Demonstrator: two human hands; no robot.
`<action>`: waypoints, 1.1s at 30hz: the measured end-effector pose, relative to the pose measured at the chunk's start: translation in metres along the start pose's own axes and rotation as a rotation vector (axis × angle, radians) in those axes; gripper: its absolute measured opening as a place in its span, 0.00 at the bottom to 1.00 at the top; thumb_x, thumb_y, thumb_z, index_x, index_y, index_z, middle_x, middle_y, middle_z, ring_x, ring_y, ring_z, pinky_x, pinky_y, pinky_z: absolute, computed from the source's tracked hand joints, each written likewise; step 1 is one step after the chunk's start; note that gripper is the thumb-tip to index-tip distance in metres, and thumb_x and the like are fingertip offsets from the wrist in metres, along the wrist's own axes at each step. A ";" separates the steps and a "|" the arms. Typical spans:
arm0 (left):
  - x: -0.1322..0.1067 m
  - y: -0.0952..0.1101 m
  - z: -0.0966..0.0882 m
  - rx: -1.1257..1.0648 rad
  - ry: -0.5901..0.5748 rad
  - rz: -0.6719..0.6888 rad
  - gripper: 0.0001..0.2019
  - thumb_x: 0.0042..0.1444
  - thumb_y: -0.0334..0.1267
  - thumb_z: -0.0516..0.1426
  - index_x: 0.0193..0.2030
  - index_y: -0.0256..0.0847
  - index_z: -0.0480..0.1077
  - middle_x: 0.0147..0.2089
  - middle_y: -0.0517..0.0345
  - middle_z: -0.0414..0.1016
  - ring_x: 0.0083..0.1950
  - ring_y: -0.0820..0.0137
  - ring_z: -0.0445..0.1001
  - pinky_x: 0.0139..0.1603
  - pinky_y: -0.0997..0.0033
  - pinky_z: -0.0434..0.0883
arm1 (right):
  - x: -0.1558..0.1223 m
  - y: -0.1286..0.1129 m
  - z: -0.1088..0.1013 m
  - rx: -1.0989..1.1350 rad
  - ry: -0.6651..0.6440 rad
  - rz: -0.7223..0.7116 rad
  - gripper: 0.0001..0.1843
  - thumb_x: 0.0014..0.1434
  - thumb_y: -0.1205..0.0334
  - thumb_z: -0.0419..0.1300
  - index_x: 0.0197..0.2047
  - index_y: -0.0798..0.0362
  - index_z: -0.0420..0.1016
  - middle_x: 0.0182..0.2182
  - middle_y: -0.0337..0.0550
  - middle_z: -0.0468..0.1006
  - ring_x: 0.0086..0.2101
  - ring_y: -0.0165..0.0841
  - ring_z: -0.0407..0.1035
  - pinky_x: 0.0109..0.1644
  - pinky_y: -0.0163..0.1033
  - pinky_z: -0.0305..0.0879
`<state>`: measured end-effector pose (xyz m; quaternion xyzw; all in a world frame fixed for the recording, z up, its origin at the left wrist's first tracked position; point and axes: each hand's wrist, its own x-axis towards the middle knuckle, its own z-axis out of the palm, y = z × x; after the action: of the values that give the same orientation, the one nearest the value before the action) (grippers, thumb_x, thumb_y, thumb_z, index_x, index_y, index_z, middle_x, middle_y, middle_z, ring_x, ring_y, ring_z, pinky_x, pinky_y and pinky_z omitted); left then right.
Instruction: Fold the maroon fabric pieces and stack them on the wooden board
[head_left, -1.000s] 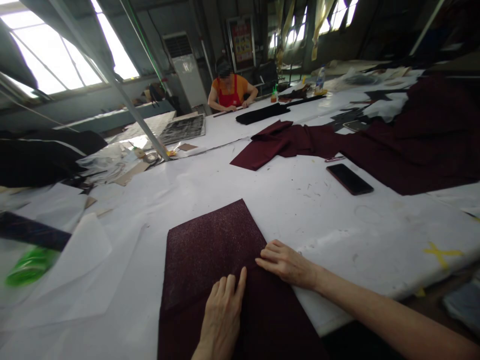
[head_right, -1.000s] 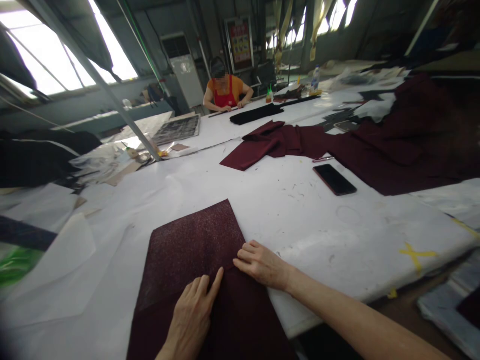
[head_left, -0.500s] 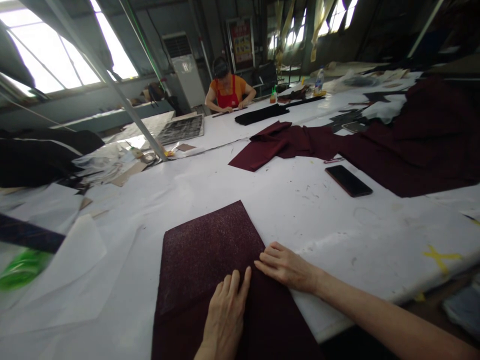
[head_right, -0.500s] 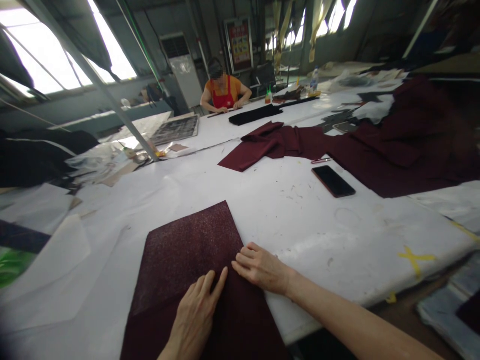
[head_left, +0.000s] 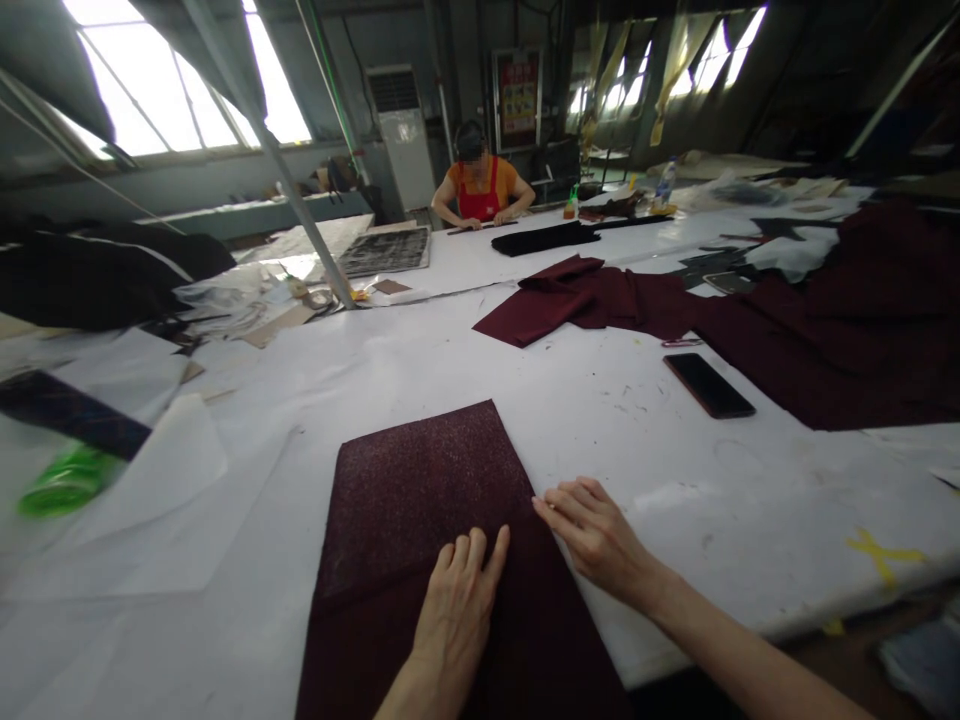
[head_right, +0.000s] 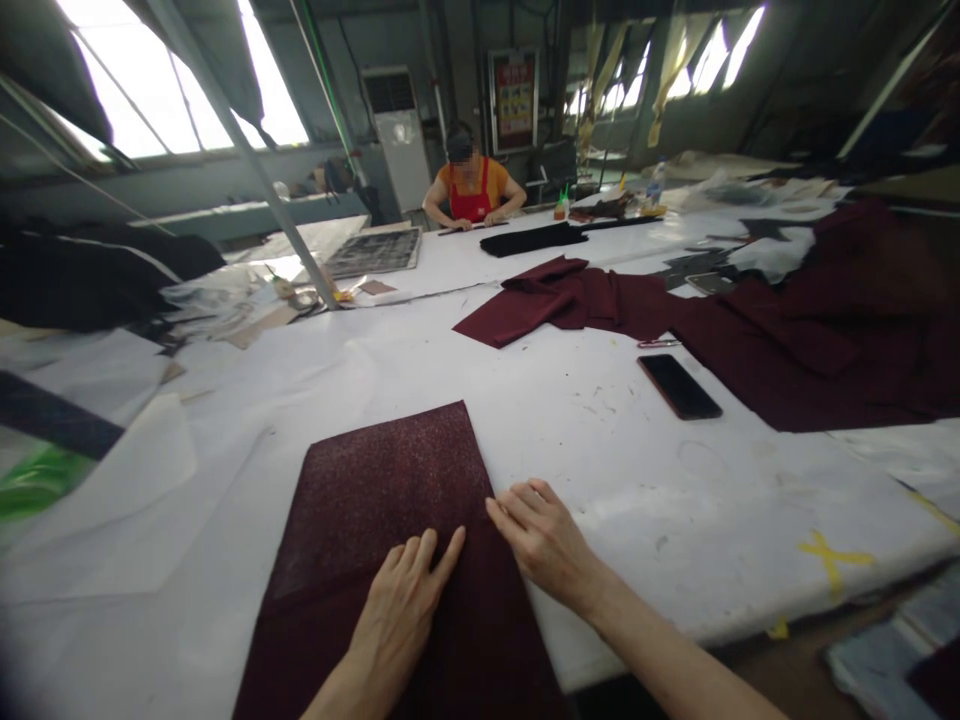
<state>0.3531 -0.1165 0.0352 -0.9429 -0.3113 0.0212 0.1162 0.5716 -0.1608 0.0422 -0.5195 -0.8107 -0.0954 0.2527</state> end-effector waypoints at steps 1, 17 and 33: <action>-0.001 -0.001 0.000 -0.019 0.002 -0.009 0.31 0.54 0.23 0.50 0.66 0.42 0.56 0.52 0.46 0.69 0.46 0.61 0.70 0.47 0.58 0.70 | 0.005 -0.011 0.003 0.048 -0.001 0.019 0.20 0.64 0.73 0.45 0.55 0.56 0.68 0.44 0.51 0.74 0.45 0.38 0.66 0.51 0.49 0.62; -0.158 -0.110 0.017 -0.133 0.224 -0.273 0.17 0.62 0.36 0.51 0.57 0.39 0.66 0.54 0.50 0.71 0.53 0.62 0.69 0.58 0.57 0.64 | -0.009 -0.049 0.033 -0.084 0.105 0.290 0.13 0.64 0.66 0.53 0.49 0.54 0.74 0.45 0.47 0.78 0.48 0.43 0.67 0.55 0.52 0.52; -0.011 -0.072 -0.034 -0.491 -0.170 -0.236 0.15 0.48 0.45 0.64 0.38 0.39 0.71 0.40 0.52 0.74 0.45 0.57 0.72 0.46 0.60 0.66 | -0.015 -0.036 0.037 -0.300 0.250 0.415 0.07 0.62 0.61 0.55 0.38 0.52 0.73 0.36 0.44 0.78 0.40 0.39 0.69 0.50 0.50 0.47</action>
<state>0.3062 -0.0740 0.0849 -0.8949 -0.4233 0.0103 -0.1406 0.5330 -0.1737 0.0069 -0.6902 -0.6262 -0.2238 0.2851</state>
